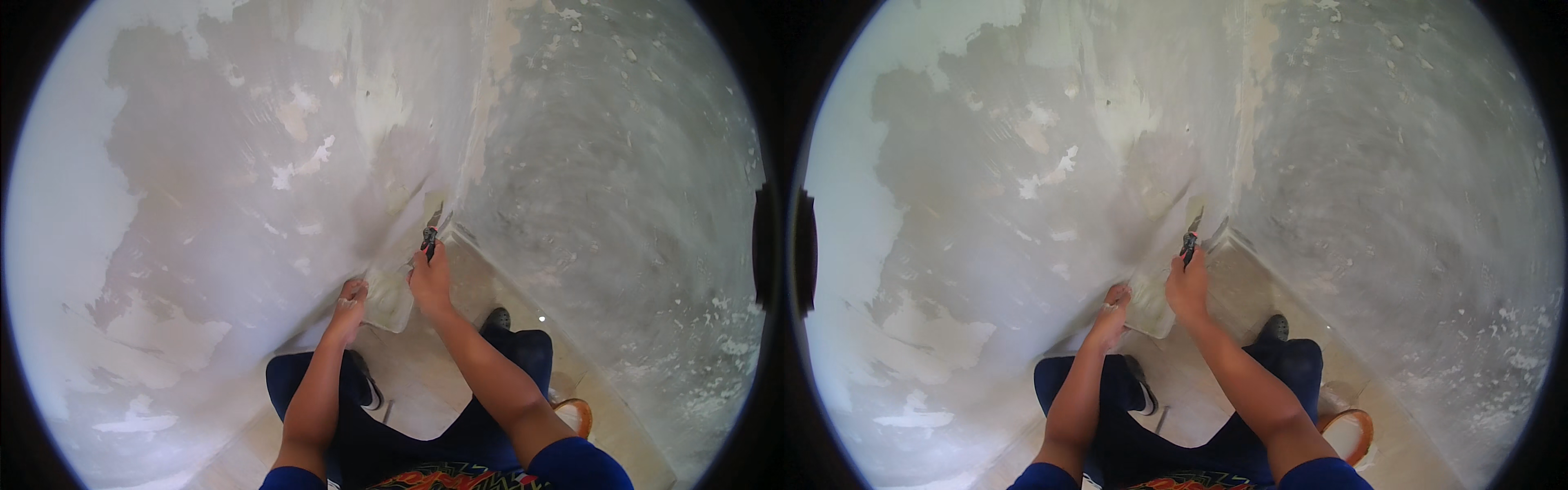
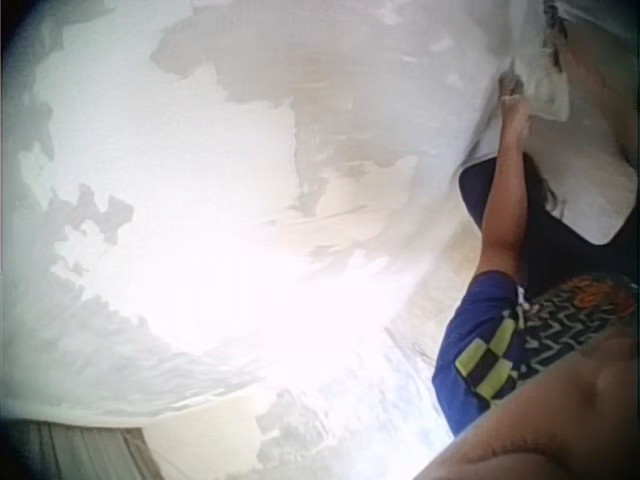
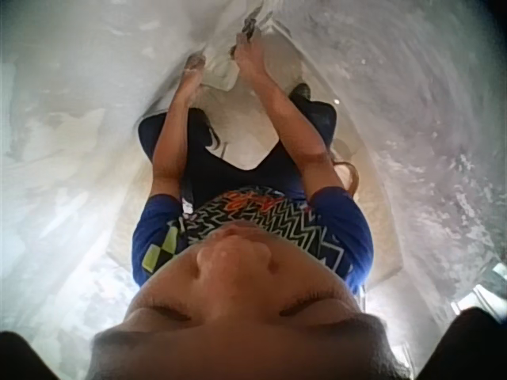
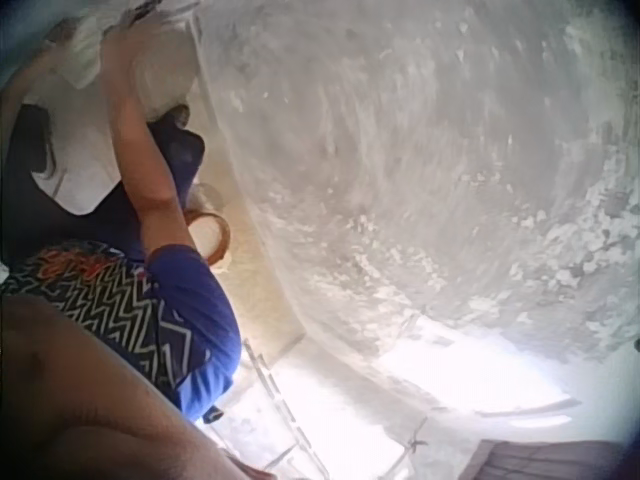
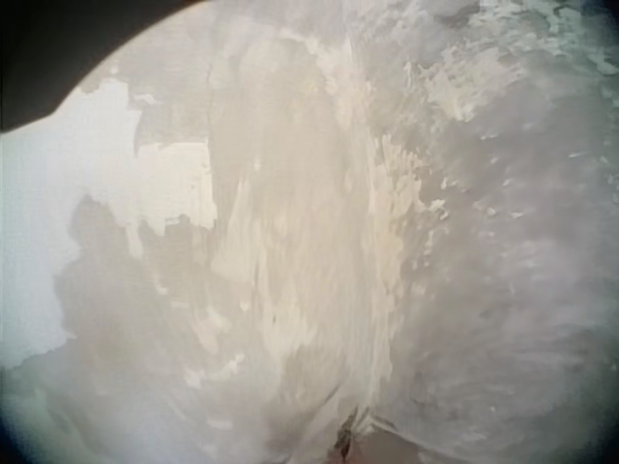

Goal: The person applies plaster to the inner corner of a wall using a putty knife while holding a container of plaster in the other hand.

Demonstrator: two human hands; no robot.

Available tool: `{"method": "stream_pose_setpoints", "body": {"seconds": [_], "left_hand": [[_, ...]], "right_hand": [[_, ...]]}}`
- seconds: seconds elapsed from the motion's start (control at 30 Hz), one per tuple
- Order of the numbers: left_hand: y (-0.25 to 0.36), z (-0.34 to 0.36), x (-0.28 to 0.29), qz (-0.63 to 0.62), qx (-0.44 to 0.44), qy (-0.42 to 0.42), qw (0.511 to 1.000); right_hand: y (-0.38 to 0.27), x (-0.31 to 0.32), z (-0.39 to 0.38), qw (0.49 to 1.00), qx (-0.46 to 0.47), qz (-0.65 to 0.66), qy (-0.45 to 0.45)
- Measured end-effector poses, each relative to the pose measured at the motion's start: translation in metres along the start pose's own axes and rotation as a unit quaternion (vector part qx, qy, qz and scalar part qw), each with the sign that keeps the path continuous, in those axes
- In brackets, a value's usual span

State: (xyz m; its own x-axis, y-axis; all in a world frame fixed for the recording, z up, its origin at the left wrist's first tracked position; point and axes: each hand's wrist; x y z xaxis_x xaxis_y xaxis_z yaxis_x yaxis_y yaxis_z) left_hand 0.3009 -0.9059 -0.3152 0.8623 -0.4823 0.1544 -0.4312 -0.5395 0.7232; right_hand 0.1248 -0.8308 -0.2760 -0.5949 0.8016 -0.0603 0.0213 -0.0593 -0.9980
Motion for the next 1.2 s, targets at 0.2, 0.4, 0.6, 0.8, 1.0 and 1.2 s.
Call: {"method": "stream_pose_setpoints", "body": {"seconds": [0.2,0.4,0.6,0.8,1.0,1.2], "left_hand": [[-0.032,-0.003,0.061,0.082,0.009,-0.007,0.997],[-0.044,-0.002,0.071,-0.023,0.039,-0.105,0.993],[-0.021,-0.013,0.045,-0.048,0.027,-0.131,0.99],[-0.002,-0.01,0.012,-0.025,0.04,-0.132,0.99],[0.003,0.006,-0.009,-0.038,0.028,-0.153,0.987],[-0.001,0.023,-0.011,-0.094,0.034,-0.216,0.971]], "right_hand": [[0.004,-0.003,0.0,0.97,0.17,-0.175,0.022],[-0.031,0.013,-0.006,0.941,0.214,-0.262,-0.023],[-0.053,0.019,-0.03,0.953,0.186,-0.227,-0.075],[-0.062,0.044,-0.038,0.963,0.161,-0.148,-0.16],[-0.069,0.062,-0.039,0.977,-0.061,0.117,-0.17],[-0.022,0.044,-0.015,0.997,0.001,0.066,-0.048]]}}
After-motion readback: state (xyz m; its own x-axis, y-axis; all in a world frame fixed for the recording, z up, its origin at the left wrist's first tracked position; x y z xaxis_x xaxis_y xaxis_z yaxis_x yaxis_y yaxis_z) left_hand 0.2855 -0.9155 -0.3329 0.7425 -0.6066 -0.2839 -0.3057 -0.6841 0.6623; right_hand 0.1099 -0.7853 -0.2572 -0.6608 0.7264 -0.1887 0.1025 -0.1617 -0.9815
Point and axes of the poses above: each hand's wrist, its own z-axis towards the middle knuckle, its own x-axis out of the back of the hand, y = z × x, and after that the axes turned 11 degrees about x, right-handed
